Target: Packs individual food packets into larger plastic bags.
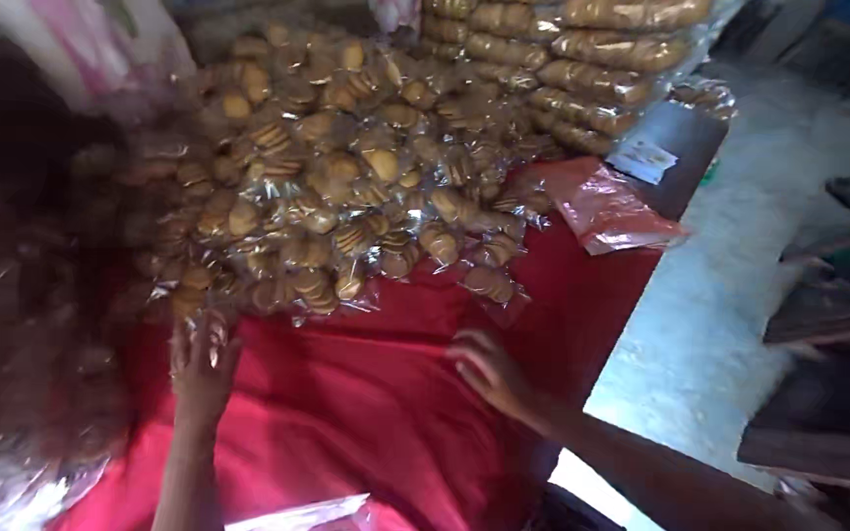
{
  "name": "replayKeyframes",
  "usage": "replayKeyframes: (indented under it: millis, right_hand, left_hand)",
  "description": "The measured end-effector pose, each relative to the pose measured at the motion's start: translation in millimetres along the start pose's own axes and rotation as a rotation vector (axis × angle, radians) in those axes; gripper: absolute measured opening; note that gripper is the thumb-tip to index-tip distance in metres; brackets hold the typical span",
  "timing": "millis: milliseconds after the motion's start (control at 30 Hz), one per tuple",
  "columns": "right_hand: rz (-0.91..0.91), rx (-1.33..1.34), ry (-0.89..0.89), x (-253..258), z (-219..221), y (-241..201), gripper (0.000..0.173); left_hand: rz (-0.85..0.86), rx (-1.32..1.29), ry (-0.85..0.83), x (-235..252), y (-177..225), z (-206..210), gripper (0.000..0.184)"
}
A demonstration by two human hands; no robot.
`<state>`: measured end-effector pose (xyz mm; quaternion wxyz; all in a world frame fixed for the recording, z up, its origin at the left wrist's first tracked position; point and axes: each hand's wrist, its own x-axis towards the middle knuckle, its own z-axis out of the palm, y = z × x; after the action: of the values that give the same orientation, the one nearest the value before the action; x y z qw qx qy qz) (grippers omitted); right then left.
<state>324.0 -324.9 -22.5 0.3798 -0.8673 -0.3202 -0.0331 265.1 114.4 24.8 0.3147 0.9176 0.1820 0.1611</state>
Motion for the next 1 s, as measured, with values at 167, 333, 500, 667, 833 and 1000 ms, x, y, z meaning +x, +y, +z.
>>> replayKeyframes:
  millis: [167,333,500,667,833,1000]
  right_hand:
    - [0.421,-0.166,0.145,49,-70,69,0.041]
    - [0.567,-0.122,-0.328,95,-91,104,0.045]
    - [0.183,0.578,-0.355,88,-102,109,0.023]
    - [-0.044,0.368,-0.452,88,-122,125,0.014]
    - [-0.065,0.426,-0.482,85,-133,127,0.016]
    - [0.17,0.514,-0.586,73,-130,133,0.013]
  left_hand:
    - [-0.154,0.391,-0.037,24,-1,59,0.065]
    - [-0.011,0.436,-0.181,-77,94,108,0.065]
    - [0.214,0.053,-0.307,-172,179,151,0.079]
    - [0.097,-0.028,0.055,-201,227,133,0.037]
    - [0.446,0.371,-0.493,-214,226,165,0.053]
    - [0.598,0.228,-0.397,-166,218,205,0.036]
